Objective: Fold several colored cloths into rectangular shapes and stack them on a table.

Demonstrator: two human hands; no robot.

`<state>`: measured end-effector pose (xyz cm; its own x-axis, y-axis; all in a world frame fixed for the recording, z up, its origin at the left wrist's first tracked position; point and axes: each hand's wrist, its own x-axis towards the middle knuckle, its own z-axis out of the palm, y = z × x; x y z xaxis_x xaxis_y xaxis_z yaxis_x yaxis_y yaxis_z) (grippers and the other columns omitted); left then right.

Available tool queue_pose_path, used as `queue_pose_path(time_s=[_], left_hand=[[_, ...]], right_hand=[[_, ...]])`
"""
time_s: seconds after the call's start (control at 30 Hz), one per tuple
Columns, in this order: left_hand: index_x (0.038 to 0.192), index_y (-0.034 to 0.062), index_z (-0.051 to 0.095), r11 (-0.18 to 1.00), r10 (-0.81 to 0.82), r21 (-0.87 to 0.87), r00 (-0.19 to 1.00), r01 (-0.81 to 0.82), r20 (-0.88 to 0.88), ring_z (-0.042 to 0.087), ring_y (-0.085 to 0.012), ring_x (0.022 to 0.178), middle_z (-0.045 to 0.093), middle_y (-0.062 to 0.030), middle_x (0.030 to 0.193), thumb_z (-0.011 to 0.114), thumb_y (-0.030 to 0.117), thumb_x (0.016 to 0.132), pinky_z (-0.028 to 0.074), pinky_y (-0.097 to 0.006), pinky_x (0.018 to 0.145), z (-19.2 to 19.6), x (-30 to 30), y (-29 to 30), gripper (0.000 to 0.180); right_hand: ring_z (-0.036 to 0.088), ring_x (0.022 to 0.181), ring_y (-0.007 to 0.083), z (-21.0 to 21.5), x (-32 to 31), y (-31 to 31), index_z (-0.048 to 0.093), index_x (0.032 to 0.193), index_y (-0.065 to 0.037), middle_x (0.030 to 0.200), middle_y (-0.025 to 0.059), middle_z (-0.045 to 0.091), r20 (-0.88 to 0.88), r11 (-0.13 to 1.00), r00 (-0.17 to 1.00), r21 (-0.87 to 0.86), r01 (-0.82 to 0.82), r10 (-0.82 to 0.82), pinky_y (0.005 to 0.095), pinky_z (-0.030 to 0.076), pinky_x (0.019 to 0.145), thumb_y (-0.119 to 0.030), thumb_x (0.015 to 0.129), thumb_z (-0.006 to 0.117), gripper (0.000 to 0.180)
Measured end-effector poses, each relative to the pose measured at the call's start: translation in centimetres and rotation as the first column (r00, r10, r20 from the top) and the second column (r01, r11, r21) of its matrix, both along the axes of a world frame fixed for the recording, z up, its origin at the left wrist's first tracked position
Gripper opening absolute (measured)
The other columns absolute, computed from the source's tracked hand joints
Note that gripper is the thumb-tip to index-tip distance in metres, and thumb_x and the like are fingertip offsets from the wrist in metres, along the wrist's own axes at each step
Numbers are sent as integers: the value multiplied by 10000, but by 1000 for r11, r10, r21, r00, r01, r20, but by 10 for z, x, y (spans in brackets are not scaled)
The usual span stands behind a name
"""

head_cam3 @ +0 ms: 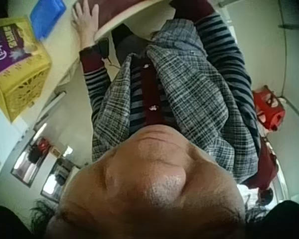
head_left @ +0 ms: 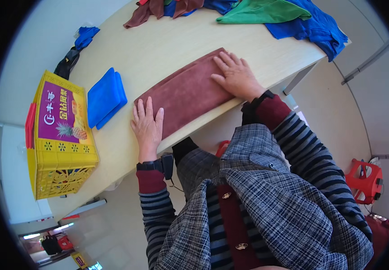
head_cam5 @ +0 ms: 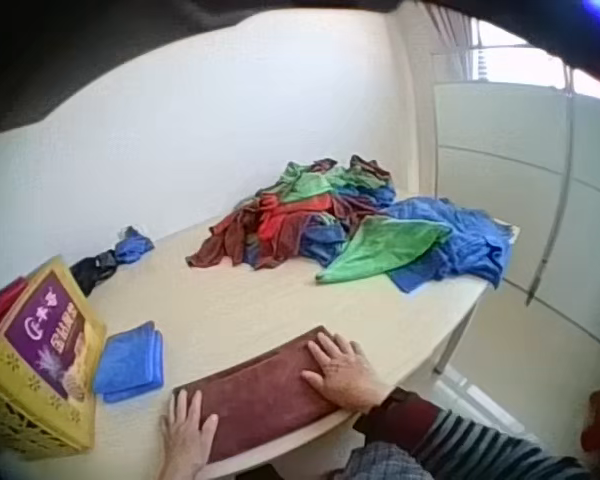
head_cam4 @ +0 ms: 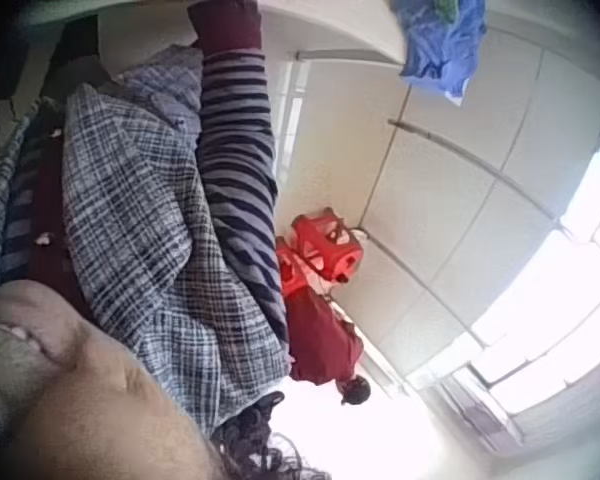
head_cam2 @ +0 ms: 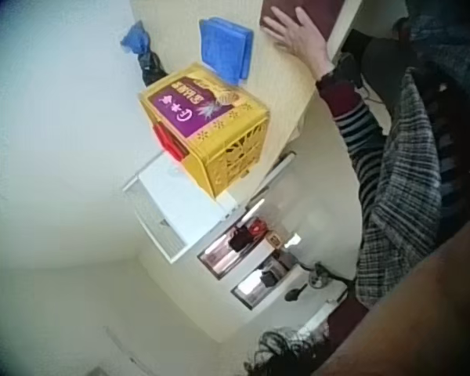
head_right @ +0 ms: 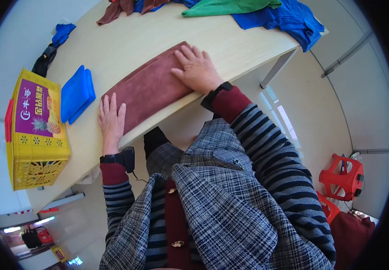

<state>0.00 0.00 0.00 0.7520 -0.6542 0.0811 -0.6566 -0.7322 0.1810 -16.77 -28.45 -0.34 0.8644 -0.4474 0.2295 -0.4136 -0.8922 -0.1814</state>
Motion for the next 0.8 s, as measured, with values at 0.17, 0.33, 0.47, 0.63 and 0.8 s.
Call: queue_pose_path(time_s=[0.17, 0.33, 0.47, 0.63, 0.8], left_hand=[[1571, 182, 335, 999, 24, -49, 998, -21, 50, 176, -374, 1524, 241, -146, 1648, 397, 564, 1024, 120, -615, 1199, 5, 3, 6, 670], [1550, 145, 370, 1000, 2, -3, 977, -2, 214, 237, -369, 1504, 268, -152, 1637, 430, 520, 1023, 146, -609, 1195, 11, -18, -3, 650], [1518, 119, 420, 977, -205, -5, 939, 215, 276, 267, -357, 1493, 329, -152, 1610, 468, 465, 1017, 165, -603, 1191, 21, -37, -40, 611], [1508, 144, 441, 960, -260, -53, 944, 276, 202, 282, -347, 1488, 363, -146, 1592, 476, 444, 1016, 173, -588, 1192, 5, -24, -53, 577], [1514, 176, 437, 979, -188, -47, 966, 198, 176, 291, -351, 1482, 363, -144, 1592, 474, 449, 1016, 185, -578, 1189, -2, -17, -38, 569]], right_hand=[[292, 1479, 359, 6, -6, -14, 362, 1545, -121, 1587, 136, 362, 40, 995, 994, 24, 101, -102, 537, 228, 1200, -523, 1012, 436, 672], [320, 1462, 366, 13, -8, 12, 388, 1525, -89, 1560, 153, 393, 80, 993, 994, -85, 85, -78, 534, 243, 1191, -471, 1012, 457, 642], [328, 1457, 366, 22, 14, 58, 414, 1506, -72, 1555, 154, 401, 161, 989, 977, -77, -130, 141, 533, 247, 1188, -435, 1013, 470, 615], [328, 1460, 354, 8, 37, 78, 438, 1492, -70, 1560, 140, 404, 86, 971, 968, 19, -239, 237, 529, 244, 1189, -427, 1018, 468, 594], [307, 1476, 340, 1, 38, 60, 428, 1505, -84, 1573, 134, 388, 76, 980, 977, -31, -197, 199, 518, 228, 1199, -459, 1025, 448, 610]])
